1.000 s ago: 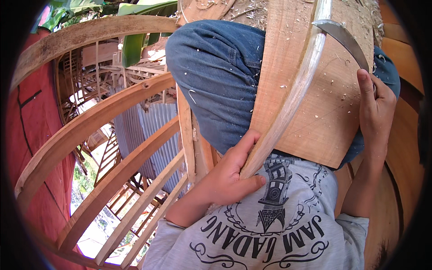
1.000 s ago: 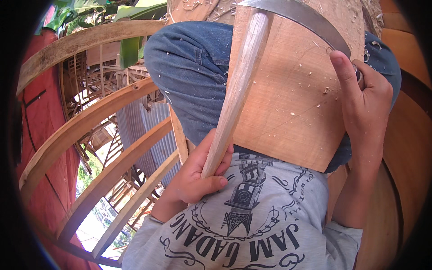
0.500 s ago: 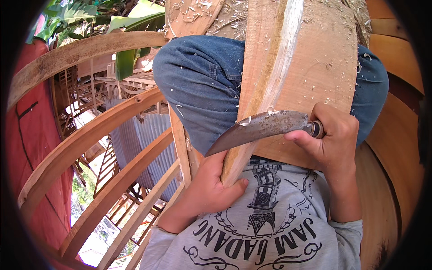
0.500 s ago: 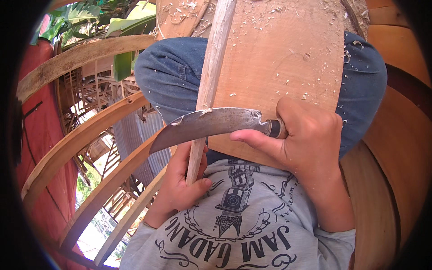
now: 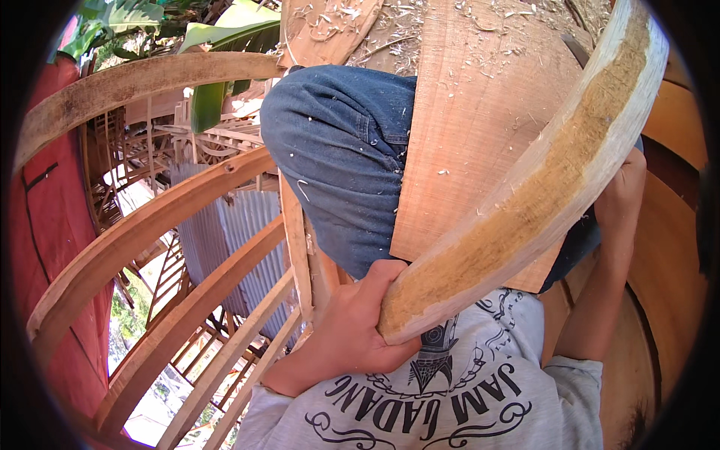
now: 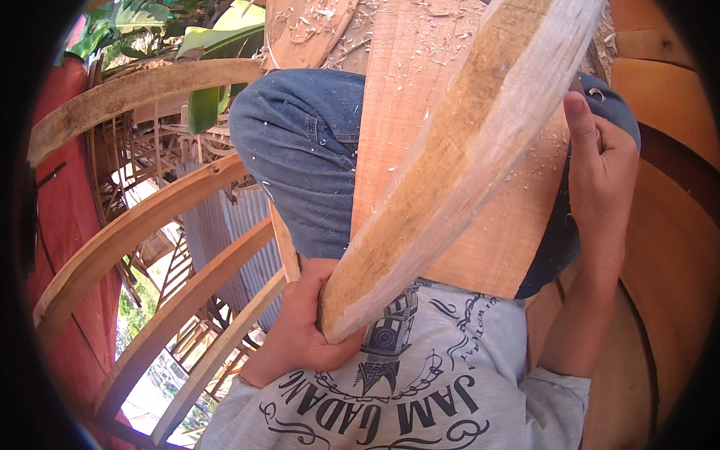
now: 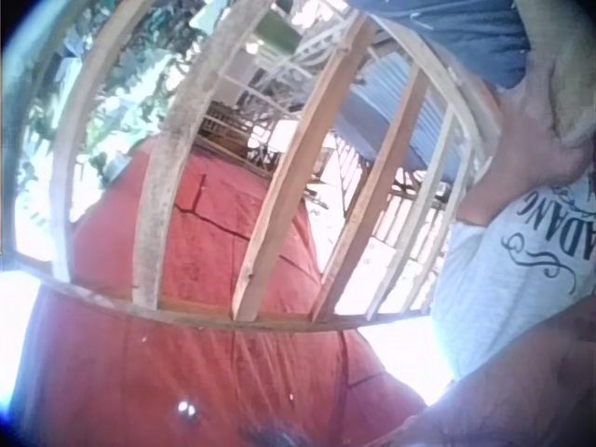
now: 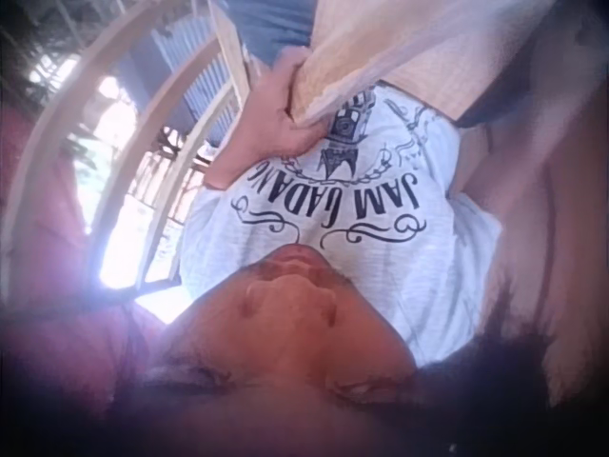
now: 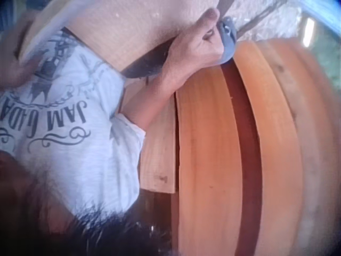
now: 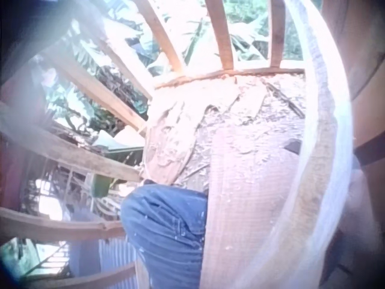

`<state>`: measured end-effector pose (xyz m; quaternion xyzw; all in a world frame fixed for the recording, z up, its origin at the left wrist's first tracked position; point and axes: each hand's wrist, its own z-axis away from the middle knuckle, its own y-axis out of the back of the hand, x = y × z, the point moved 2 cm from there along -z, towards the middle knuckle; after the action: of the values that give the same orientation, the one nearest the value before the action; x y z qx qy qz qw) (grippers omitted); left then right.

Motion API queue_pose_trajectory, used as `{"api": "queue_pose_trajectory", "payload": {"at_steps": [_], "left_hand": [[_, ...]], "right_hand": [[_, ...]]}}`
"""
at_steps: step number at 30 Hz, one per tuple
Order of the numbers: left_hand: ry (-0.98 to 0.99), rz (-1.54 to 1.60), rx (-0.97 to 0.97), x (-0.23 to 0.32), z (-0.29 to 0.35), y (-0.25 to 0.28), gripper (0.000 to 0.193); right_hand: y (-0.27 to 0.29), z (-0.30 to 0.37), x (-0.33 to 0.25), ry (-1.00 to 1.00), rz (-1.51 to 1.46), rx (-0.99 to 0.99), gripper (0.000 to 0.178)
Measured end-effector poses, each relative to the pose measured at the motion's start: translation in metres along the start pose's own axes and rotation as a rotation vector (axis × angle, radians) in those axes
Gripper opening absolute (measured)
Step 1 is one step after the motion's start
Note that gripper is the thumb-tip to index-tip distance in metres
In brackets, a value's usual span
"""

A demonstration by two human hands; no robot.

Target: The person sits cross-legged on a wooden floor and uses a curved knife to shave and shape a long, thin piece of wood. They hold the wood with their left hand and repeatedly scrape the blade along its length to remove thin layers of material.

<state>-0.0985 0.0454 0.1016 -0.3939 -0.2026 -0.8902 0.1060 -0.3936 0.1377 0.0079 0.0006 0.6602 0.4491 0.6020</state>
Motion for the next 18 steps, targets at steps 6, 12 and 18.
{"api": "queue_pose_trajectory", "payload": {"at_steps": [6,12,18], "left_hand": [[0.022,-0.164,0.221,-0.007,-0.014,0.015,0.049],[-0.080,-0.491,0.450,-0.039,-0.032,0.033,0.046],[-0.092,-0.462,0.427,-0.052,-0.036,0.028,0.046]], "right_hand": [[-0.002,0.014,0.007,-0.157,-0.071,-0.092,0.058],[-0.004,0.019,-0.009,-0.107,-0.048,-0.081,0.056],[-0.025,0.030,-0.049,0.074,0.252,-0.227,0.050]]}}
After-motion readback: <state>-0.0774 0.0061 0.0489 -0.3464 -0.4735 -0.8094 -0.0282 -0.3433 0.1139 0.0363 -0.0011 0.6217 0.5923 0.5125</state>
